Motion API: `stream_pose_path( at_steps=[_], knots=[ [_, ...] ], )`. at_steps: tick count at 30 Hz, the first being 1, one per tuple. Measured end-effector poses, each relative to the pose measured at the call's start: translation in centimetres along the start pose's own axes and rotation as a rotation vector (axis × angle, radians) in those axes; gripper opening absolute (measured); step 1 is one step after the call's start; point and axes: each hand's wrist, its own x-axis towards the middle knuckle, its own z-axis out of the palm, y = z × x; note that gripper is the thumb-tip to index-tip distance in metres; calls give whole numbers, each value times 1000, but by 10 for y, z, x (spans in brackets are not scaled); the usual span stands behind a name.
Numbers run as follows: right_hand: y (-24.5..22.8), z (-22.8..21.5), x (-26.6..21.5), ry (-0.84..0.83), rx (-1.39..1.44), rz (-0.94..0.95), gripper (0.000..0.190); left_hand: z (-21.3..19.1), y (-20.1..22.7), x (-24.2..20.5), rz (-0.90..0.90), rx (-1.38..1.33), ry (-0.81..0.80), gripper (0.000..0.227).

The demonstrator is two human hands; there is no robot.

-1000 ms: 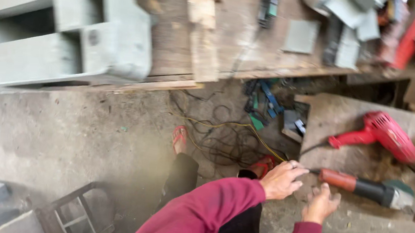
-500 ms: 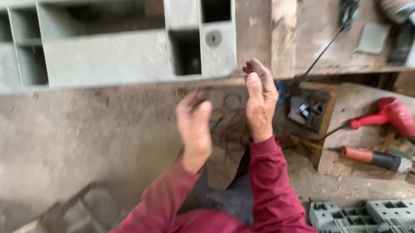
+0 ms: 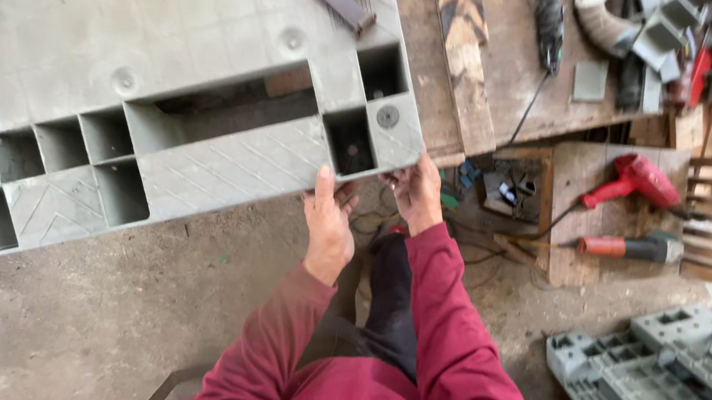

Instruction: The person uses a chisel to scrape and remove rough edges from a gray plastic pallet. They then switch to an angle grinder to smooth the surface of the pallet. Finally, they use a hand saw to cut a section of the pallet.

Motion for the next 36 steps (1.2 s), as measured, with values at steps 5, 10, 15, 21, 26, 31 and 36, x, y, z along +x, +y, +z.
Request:
stream_pose_path(
  at_steps=[5,10,15,21,26,31,36],
  knots=[
    [-56,35,3,116,-545,-77,40,-3,-4,5,2,81,132,53],
    [-126,105,53,-78,-725,-217,58,17,-11,-7,171,-31,136,58],
    [-126,157,171,-141,-1340,-463,70,48,-16,6,267,-192,328,55],
    [-128,136,225,-379,-790,-153,69,40,4,19,298,-603,327,44],
    [-129,113,202,-249,-759,-223,70,39,11,1,359,-525,352,40],
    [-87,123,139,-178,-556,-49,67,-10,43,-32,369,-339,403,42],
    [-37,117,60,-246,-351,-54,60,-76,67,-65,299,-375,255,44]
  ],
)
